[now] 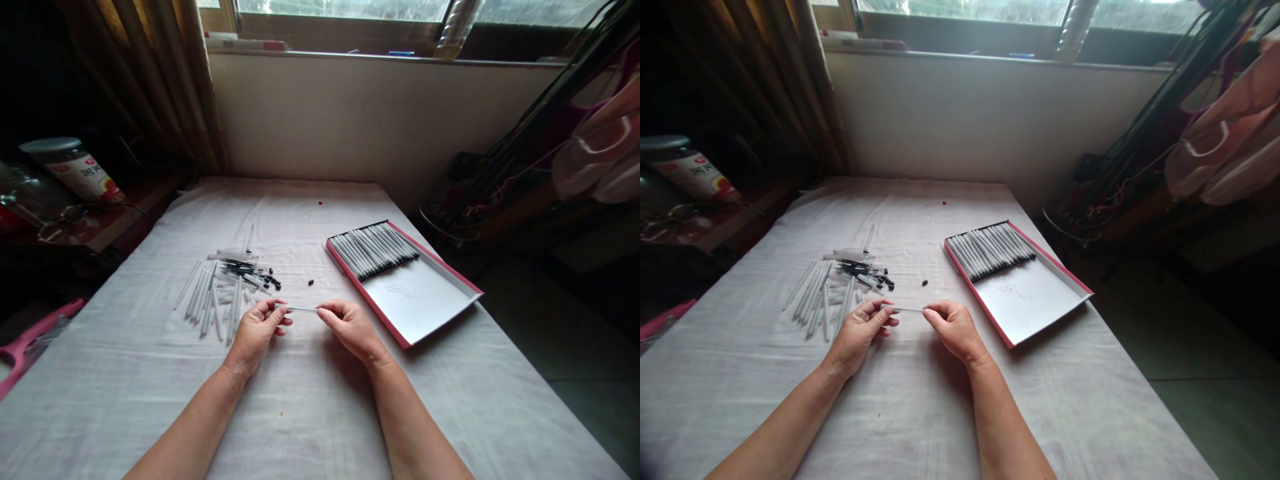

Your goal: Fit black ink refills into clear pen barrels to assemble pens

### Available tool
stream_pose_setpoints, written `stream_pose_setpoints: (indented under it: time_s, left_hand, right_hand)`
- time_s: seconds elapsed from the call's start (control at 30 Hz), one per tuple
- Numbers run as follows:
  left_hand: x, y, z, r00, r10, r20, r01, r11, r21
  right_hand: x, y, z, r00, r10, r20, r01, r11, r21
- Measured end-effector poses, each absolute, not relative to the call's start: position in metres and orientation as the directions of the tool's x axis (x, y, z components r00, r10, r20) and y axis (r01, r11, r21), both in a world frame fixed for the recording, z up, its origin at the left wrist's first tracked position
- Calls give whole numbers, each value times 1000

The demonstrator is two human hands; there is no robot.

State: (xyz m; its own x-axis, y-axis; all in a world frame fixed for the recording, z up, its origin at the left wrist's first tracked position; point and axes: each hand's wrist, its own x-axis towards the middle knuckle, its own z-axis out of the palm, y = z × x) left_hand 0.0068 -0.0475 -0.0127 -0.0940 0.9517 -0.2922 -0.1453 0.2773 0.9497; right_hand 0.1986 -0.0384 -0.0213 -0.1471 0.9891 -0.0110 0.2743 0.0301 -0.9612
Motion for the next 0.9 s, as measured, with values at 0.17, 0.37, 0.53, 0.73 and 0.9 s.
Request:
stream_pose_setpoints:
  time_s: [0.17, 0.37, 0.53, 0.73, 0.9]
  left_hand:
    - [6, -47, -12, -96, 957, -275, -169, 257, 952]
    - [4, -47, -10, -69, 964, -255, -208, 236, 949]
    - [4, -47, -11, -31, 968, -251, -185, 241, 953]
    - [4, -47, -15, -21, 972, -234, -177, 227, 958]
    - [4, -47, -15, -16, 971, -239, -167, 233, 958]
  right_hand:
    - [194, -45, -15, -176, 983, 44, 396, 112, -911]
    - [227, -13, 3, 137, 937, 321, 548, 198, -812]
    - [275, 42, 7, 434, 840, 325, 770, -158, -618]
    - [279, 65, -5, 480, 839, 256, 822, -328, -466]
    - [274, 68, -10, 404, 866, 294, 884, -286, -371]
